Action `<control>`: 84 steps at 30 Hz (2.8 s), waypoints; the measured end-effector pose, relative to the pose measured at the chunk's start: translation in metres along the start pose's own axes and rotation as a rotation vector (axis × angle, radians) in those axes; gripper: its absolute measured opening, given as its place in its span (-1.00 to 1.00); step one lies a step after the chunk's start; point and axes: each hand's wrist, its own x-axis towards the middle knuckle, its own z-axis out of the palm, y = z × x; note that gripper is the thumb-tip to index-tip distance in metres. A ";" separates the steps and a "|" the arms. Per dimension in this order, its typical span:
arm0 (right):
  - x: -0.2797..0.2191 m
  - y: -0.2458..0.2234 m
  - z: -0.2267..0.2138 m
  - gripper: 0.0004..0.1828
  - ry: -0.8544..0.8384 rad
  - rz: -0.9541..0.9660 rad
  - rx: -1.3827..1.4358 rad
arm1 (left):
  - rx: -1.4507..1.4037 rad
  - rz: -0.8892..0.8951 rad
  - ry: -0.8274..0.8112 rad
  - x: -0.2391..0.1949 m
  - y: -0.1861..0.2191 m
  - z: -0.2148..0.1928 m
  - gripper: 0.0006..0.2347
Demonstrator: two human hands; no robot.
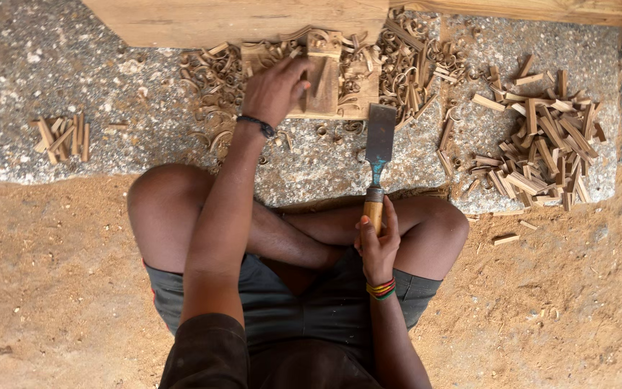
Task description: The person sits cross-legged on the ground and uses a chisel to carve a small wooden block. They repeatedly strike the chisel with their hand to remove wood shavings, occasionally clearing the debris from the work area.
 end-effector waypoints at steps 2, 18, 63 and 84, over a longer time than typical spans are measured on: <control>0.002 -0.001 0.000 -0.27 -0.002 -0.002 0.001 | 0.060 0.245 0.245 0.006 -0.002 0.003 -0.64; 0.002 -0.004 0.000 -0.28 -0.015 0.011 0.014 | 0.525 0.486 0.106 0.026 0.011 -0.021 -0.78; -0.010 -0.025 -0.002 -0.28 0.021 -0.066 0.022 | 0.185 0.306 0.519 0.011 0.006 0.047 -0.26; -0.021 -0.062 0.020 -0.38 -0.095 0.079 0.058 | -0.142 0.977 0.055 -0.053 0.123 0.070 -0.63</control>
